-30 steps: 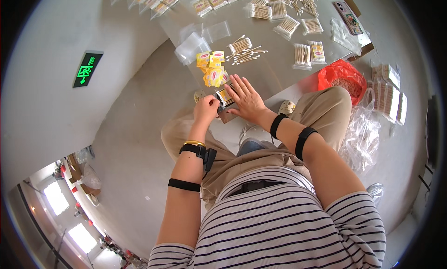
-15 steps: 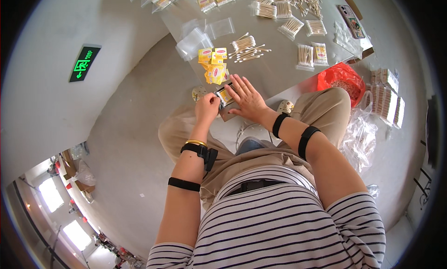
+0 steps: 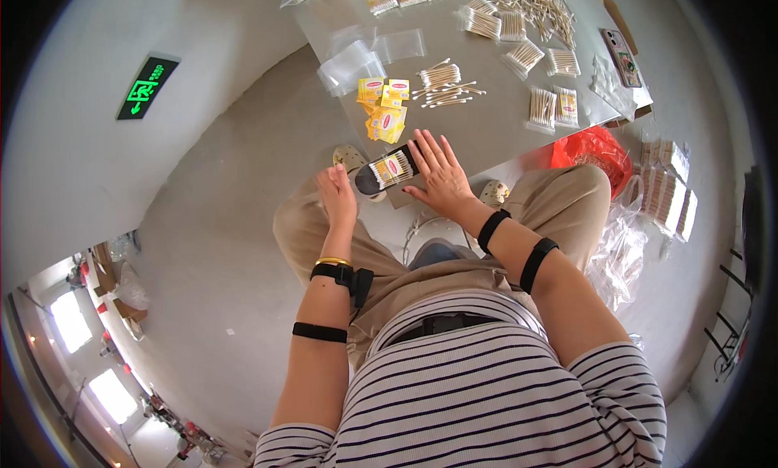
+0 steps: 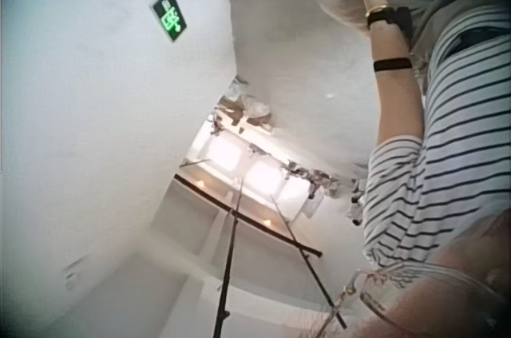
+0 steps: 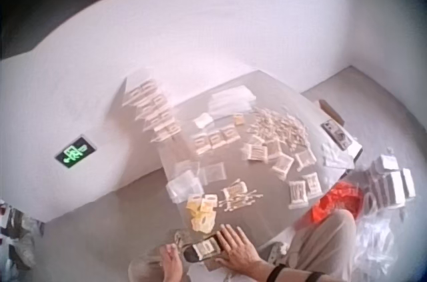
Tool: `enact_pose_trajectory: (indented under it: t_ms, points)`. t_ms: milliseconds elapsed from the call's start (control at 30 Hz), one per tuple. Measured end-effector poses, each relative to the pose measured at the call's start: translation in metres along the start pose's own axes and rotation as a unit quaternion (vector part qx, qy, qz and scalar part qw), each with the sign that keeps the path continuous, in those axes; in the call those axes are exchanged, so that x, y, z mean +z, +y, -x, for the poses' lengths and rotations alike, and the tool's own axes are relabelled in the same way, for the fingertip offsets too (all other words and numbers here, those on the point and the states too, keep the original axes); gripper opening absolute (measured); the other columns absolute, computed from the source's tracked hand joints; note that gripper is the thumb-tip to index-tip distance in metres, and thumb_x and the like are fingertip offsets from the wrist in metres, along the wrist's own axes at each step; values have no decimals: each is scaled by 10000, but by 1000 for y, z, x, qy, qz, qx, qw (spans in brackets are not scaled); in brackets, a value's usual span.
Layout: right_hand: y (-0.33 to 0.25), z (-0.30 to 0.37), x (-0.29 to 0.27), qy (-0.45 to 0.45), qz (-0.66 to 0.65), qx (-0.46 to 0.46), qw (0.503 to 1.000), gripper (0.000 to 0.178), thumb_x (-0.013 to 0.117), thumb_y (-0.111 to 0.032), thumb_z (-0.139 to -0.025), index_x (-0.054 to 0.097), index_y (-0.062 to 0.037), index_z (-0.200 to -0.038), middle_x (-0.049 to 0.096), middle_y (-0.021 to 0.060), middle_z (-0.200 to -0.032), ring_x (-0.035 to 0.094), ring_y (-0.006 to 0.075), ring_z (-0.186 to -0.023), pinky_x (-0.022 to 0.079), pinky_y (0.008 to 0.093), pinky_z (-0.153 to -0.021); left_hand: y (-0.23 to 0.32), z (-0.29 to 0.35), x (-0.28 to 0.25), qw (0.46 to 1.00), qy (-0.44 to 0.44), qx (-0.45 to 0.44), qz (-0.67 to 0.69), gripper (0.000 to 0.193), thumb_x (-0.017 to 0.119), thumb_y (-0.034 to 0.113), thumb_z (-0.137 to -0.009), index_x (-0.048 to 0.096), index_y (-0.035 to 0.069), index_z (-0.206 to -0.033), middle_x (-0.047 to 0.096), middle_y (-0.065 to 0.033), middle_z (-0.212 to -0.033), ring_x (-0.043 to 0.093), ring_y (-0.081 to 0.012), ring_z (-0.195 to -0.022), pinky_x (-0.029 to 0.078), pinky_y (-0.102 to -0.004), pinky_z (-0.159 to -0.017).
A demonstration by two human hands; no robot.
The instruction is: The person gathers loose cotton swabs on a table, aligns them into neat bundles, and places them into small clear plastic bags. The person then seals the bags and sets the finished packs aside.
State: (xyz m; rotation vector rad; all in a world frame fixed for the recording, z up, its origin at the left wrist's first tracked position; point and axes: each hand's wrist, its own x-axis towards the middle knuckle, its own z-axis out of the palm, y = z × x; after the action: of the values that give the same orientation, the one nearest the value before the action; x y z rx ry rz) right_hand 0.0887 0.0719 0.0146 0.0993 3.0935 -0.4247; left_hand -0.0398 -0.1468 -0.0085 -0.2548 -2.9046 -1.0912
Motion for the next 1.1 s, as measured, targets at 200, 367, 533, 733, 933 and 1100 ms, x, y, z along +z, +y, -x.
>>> enact_pose_trajectory:
  t_ms: [200,367,533,733,933,1100]
  points:
    - [3,-1,9,-4,41,19,999,992,513,-692,-969,250,-20,-1651,178,171,-1740,123,307,-1624,83,515,-1317,16,13,28,936,-136,-262,193,643,430,543,-1106,679,-18,-911,690,-165,-780,650,-333,-713,499,-439,-680]
    - [-9,-5,10,-28,60,26,997,1046,524,-712,-949,228,6,-1649,154,211,-1736,95,360,-1622,83,529,-1314,-7,20,53,981,-39,-120,147,675,451,533,-1101,686,-43,-840,658,-221,-695,640,-395,-667,495,-463,-666]
    - [-18,-9,12,-35,63,23,997,1067,560,-698,-940,236,46,-1632,148,284,-1714,90,488,-1592,91,589,-1293,12,22,49,982,-36,-113,146,664,438,518,-1106,699,-38,-854,680,-231,-745,661,-414,-712,492,-477,-671]
    - [-32,-14,12,-61,78,24,995,1075,549,-744,-917,222,-46,-1666,86,322,-1712,34,593,-1555,65,677,-1256,22,22,39,984,-43,-122,122,670,389,515,-1114,711,-20,-872,693,-232,-783,668,-423,-748,495,-493,-688]
    - [-35,-16,14,-74,97,35,992,1069,525,-776,-913,199,-116,-1688,55,320,-1719,10,593,-1558,35,686,-1252,25,22,36,986,-47,-117,106,660,363,505,-1118,713,-1,-880,699,-226,-812,662,-441,-784,498,-502,-709]
    - [-43,-19,8,-94,85,47,991,1058,532,-752,-929,212,-76,-1678,46,348,-1705,24,606,-1550,61,688,-1247,25,22,34,983,-64,-134,107,665,353,511,-1116,714,-1,-892,703,-233,-822,663,-456,-801,502,-522,-732]
